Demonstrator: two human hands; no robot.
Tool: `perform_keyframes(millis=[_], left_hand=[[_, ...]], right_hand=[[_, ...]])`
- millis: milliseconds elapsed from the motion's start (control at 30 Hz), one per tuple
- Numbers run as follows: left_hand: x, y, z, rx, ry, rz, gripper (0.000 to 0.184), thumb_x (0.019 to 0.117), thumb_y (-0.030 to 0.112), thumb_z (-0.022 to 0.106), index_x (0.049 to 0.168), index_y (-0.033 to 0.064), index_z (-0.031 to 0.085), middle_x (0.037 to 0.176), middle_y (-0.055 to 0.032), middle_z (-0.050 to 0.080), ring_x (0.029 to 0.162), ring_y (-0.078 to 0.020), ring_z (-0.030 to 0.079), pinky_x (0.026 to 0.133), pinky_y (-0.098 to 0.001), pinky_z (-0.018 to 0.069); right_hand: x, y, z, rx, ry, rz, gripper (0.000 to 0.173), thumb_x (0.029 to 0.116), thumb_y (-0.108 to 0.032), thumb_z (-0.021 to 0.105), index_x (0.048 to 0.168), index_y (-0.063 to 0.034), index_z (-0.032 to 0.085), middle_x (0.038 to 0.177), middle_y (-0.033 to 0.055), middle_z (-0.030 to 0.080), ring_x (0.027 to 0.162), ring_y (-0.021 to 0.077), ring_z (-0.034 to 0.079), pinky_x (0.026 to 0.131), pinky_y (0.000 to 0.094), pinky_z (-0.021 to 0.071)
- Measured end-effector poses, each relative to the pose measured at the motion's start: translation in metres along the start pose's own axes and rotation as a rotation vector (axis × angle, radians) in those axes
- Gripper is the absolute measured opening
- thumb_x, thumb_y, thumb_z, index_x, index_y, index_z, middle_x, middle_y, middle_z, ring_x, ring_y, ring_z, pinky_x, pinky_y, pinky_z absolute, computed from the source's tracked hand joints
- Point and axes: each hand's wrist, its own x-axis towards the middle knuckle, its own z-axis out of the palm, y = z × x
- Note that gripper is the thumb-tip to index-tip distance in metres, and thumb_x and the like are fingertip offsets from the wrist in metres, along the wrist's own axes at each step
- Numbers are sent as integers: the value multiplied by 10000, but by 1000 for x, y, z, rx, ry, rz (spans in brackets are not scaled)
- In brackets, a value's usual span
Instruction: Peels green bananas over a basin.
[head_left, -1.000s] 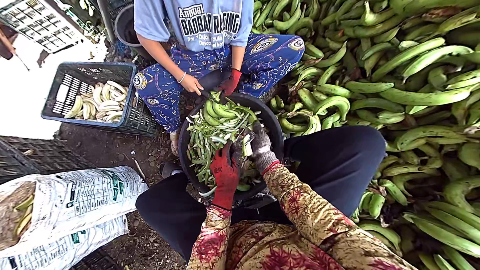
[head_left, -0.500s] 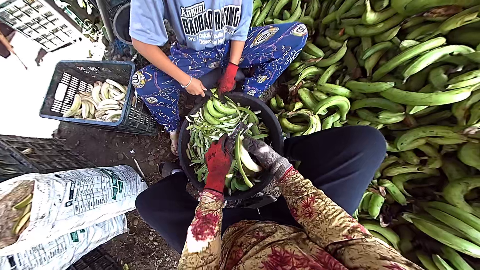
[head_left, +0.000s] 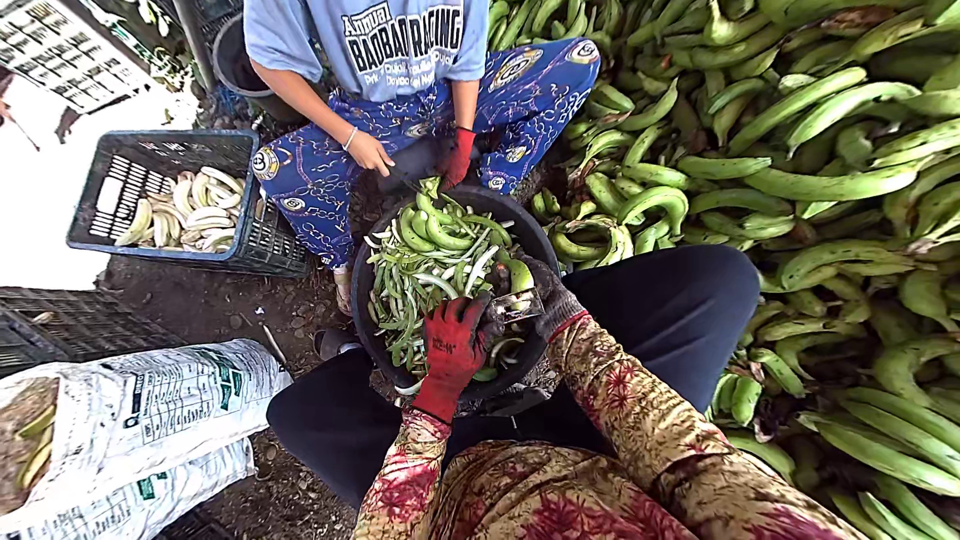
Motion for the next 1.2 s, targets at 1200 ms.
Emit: perform_keyframes(millis=[1200], left_hand=[[15,-10,2,-93,-132,-295,406,1003,347,530,1340,176,678,1198,-167,689,1086,-379,660,889,-599,513]], right_hand=[[18,38,-22,-641,-135,-326,305,1098,-160,378,1298,-19,560,1034,61,652,903,94,634,825,290,559]])
